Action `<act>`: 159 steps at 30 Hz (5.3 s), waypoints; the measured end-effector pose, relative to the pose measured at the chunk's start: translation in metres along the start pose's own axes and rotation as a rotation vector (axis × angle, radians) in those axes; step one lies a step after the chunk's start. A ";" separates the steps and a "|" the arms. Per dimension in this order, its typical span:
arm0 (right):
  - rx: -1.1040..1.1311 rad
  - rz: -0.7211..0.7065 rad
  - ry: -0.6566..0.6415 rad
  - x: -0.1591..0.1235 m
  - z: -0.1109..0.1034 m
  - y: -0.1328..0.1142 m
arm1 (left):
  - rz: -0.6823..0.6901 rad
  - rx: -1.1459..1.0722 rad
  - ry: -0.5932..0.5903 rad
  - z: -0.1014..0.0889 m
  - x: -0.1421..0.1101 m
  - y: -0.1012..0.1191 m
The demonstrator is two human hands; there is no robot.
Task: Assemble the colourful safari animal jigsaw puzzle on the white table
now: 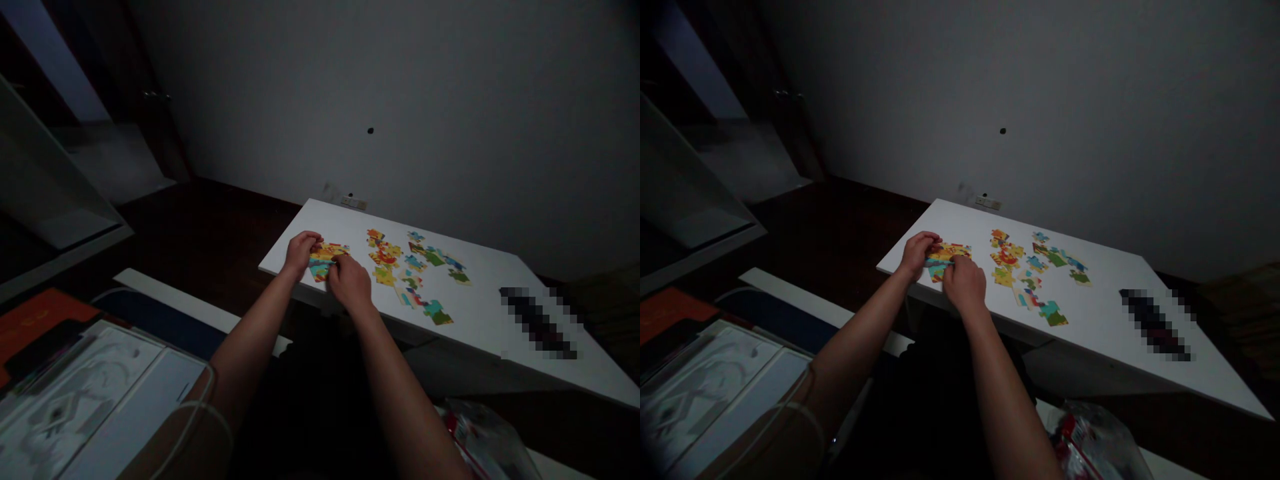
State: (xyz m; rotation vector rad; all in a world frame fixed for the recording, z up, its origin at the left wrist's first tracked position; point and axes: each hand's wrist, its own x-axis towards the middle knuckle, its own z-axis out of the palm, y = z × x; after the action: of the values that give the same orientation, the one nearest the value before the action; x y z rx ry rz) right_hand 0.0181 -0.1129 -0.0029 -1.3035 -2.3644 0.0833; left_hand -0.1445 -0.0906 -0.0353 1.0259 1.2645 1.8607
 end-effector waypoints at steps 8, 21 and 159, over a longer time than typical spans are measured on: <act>0.038 -0.127 -0.067 -0.003 -0.005 0.022 | 0.306 0.585 -0.079 0.005 -0.044 0.030; 0.045 -0.068 -0.047 -0.005 -0.004 0.025 | 0.490 1.226 -0.384 -0.015 -0.113 0.024; 0.032 -0.317 -0.057 -0.029 -0.035 0.092 | 0.370 1.391 -0.166 0.001 -0.117 0.020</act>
State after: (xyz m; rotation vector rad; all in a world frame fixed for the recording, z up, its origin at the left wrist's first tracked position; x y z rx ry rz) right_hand 0.1191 -0.0910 -0.0048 -0.9081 -2.5754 0.0620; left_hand -0.0898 -0.1955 -0.0442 2.1244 2.4056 0.8350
